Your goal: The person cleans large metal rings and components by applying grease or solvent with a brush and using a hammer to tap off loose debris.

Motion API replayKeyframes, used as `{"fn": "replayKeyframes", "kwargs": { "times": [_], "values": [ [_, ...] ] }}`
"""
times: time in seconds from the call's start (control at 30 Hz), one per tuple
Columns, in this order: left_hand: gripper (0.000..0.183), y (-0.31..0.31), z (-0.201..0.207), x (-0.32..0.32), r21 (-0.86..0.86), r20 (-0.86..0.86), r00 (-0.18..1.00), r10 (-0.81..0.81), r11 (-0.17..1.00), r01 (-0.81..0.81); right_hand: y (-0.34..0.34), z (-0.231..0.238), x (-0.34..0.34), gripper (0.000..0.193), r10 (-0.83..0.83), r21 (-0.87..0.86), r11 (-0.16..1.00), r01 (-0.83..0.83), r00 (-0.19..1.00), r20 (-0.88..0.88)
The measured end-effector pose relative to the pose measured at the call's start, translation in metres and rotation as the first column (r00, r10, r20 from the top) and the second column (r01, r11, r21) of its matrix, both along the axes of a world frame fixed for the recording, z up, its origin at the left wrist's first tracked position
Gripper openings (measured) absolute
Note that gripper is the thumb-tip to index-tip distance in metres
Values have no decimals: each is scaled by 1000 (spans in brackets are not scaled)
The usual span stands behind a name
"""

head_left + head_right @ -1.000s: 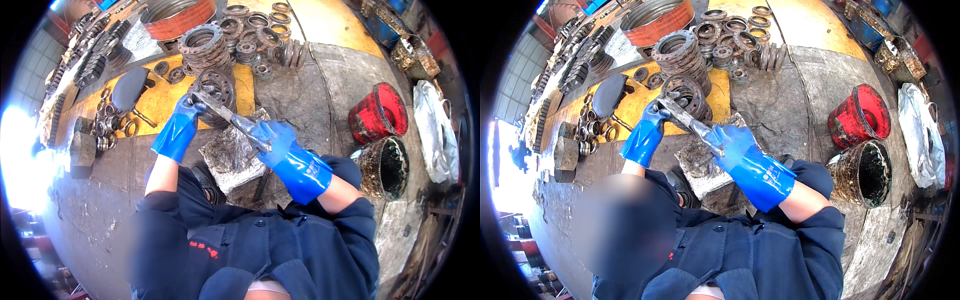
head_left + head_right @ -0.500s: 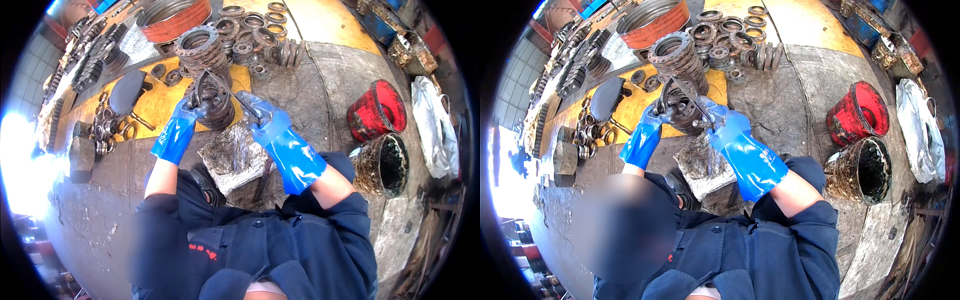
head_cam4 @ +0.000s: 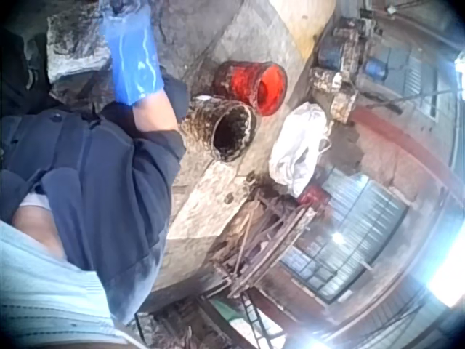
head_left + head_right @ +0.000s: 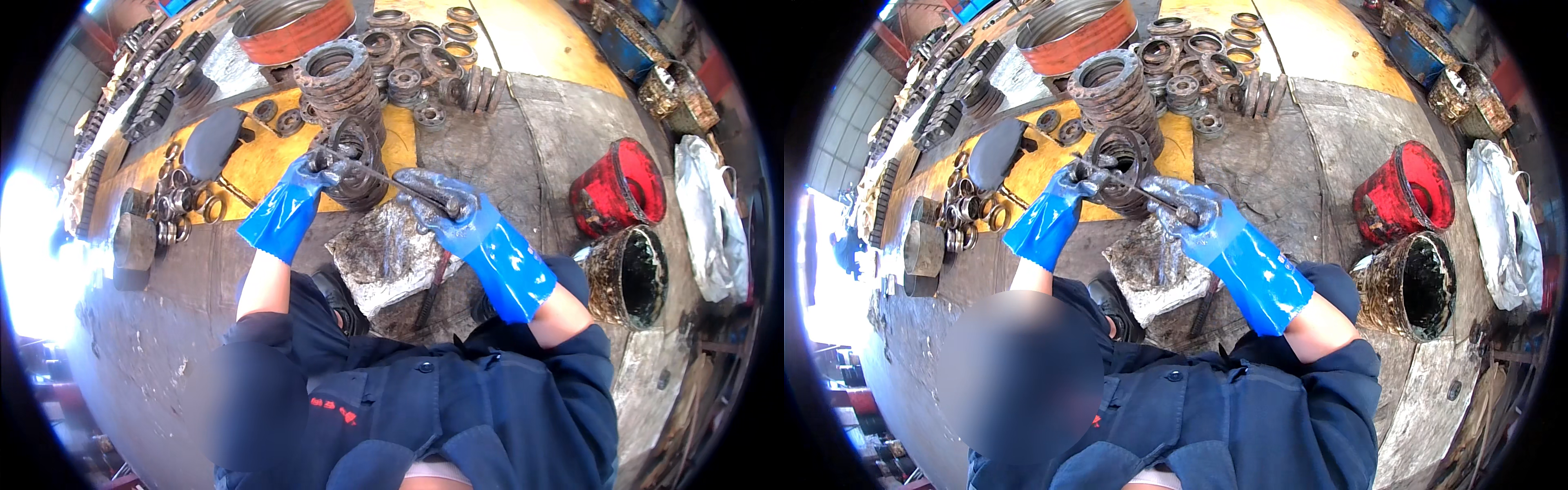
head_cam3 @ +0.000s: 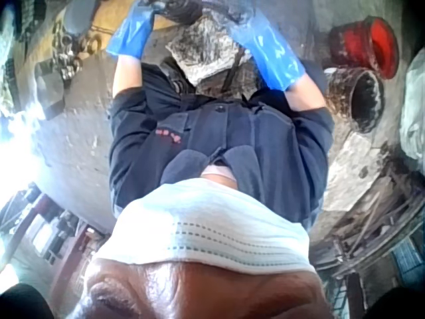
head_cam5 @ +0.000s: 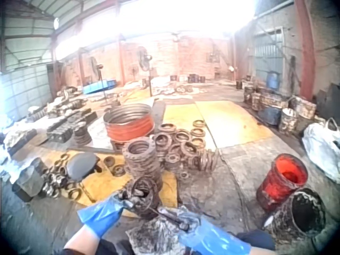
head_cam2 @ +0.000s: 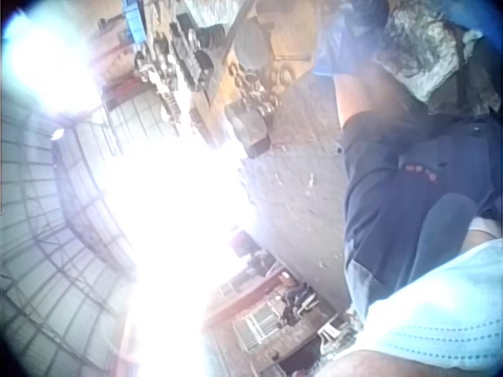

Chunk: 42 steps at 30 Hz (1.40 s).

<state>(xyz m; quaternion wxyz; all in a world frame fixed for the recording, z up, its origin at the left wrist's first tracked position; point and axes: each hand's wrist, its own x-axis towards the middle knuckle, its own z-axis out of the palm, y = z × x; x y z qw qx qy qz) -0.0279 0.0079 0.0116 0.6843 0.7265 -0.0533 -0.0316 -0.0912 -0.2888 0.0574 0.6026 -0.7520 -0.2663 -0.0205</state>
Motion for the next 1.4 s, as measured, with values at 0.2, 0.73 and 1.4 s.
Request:
{"fn": "replayKeyframes", "kwargs": {
  "times": [0.2,0.73,1.4],
  "values": [
    [36,-1,9,-9,34,-33,999,-41,999,42,-4,-8,3,34,10,23,1000,-8,994,-111],
    [34,-14,24,-14,193,-113,979,-170,963,190,-18,-4,37,40,-42,243,955,169,889,-456],
    [26,6,-6,-1,47,-13,998,-61,997,62,-49,-16,63,13,92,425,751,505,557,-826]
  ]
}}
